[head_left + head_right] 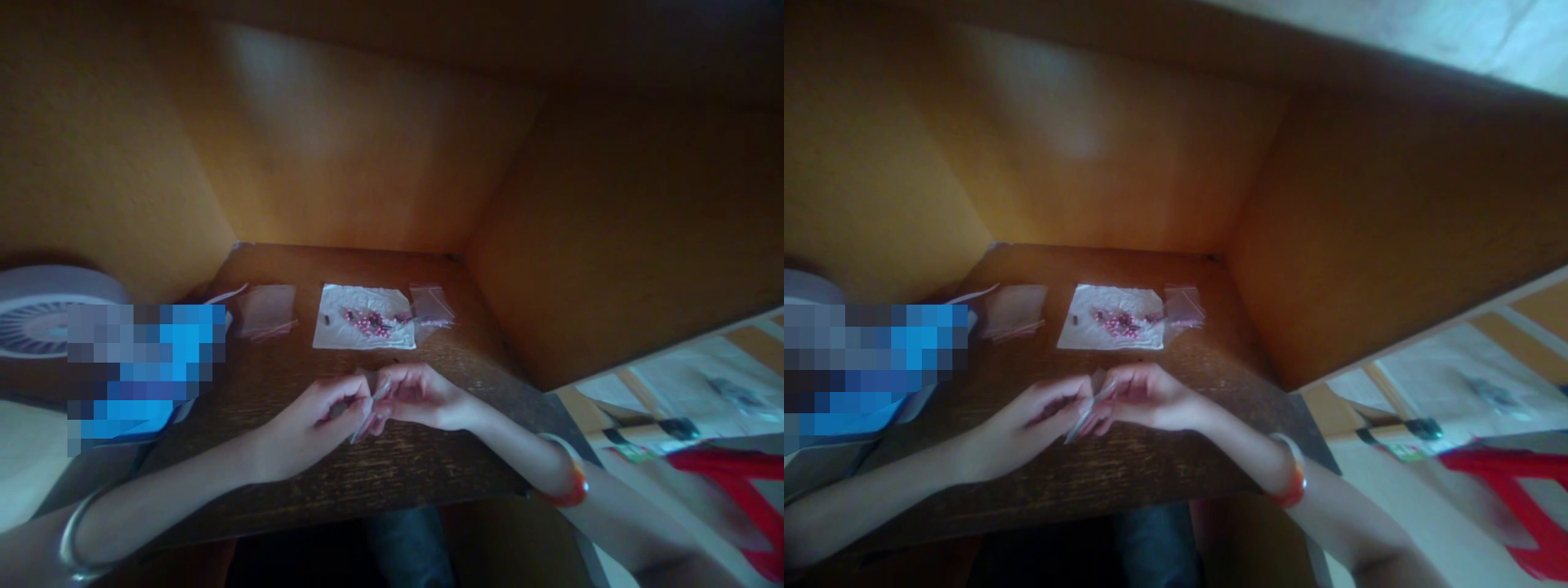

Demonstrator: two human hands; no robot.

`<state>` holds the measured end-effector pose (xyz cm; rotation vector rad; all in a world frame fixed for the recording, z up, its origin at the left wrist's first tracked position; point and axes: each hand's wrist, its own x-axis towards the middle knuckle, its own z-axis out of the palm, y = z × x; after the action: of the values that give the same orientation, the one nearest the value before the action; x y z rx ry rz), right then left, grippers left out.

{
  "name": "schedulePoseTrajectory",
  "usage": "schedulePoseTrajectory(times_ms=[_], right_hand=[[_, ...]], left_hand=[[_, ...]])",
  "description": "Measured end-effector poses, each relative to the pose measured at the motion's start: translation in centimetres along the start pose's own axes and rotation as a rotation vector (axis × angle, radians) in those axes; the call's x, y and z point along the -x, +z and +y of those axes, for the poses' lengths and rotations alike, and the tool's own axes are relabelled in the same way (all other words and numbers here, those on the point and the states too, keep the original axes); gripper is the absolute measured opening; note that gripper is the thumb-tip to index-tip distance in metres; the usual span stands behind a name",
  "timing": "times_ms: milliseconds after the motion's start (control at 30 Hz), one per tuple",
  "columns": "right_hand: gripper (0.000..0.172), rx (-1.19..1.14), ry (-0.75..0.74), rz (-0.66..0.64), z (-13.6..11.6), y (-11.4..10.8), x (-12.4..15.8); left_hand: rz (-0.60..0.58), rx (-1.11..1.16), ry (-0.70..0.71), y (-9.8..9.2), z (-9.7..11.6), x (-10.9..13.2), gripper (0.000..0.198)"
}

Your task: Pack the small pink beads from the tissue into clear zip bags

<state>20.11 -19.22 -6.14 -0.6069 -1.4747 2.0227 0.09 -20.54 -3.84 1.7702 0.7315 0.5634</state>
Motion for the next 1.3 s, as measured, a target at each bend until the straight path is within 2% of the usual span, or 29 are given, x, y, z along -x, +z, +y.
schedulePoseTrajectory(times_ms=[200, 333, 467, 633, 733, 900, 1033, 1200, 1233, 1300], right_hand=[[0.016, -0.041, 0.008, -0.041, 0.3, -0.4, 0.0], [0.020, -0.025, 0.000, -0.017, 0.1, -0.5, -0.1], [0.022, 0.090, -0.110, 0.110, 0.5, -0.4, -0.2], [0.024, 0.246, -0.283, 0.408, 1.2, 0.3, -0.3], [0.018, 0.423, -0.371, 0.503, 1.2, 0.6, -0.3], [0.005, 0.570, -0.441, 0.497, 1.1, 0.1, -0.6], [0.013, 0.561, -0.485, 0.445, 1.6, -0.8, -1.0], [0.029, 0.574, -0.432, 0.436, 1.9, -1.0, -1.1], [0.030, 0.588, -0.429, 0.428, 1.8, -1.0, -1.1], [0.029, 0.619, -0.431, 0.406, 1.5, -0.9, -1.0]], left_hand=[[-0.008, 0.049, -0.021, 0.2, -0.2, 0.0, 0.026], [0.103, 0.058, -0.011, -0.5, -0.3, -0.3, 0.029], [0.150, -0.130, 0.056, -0.5, -0.1, -0.4, 0.029], [0.269, -0.533, 0.220, 0.7, 0.0, -0.4, 0.021], [0.323, -0.712, 0.283, 0.8, 0.0, -1.0, 0.020], [0.381, -0.916, 0.375, 0.4, 0.2, -2.0, 0.017], [0.431, -1.031, 0.425, 0.6, 0.5, -2.0, 0.018], [0.429, -1.111, 0.412, 0.2, 0.6, -1.5, 0.017], [0.424, -1.138, 0.414, 0.0, 0.6, -1.5, 0.023], [0.386, -1.178, 0.437, -0.4, 0.2, -1.4, 0.053]])
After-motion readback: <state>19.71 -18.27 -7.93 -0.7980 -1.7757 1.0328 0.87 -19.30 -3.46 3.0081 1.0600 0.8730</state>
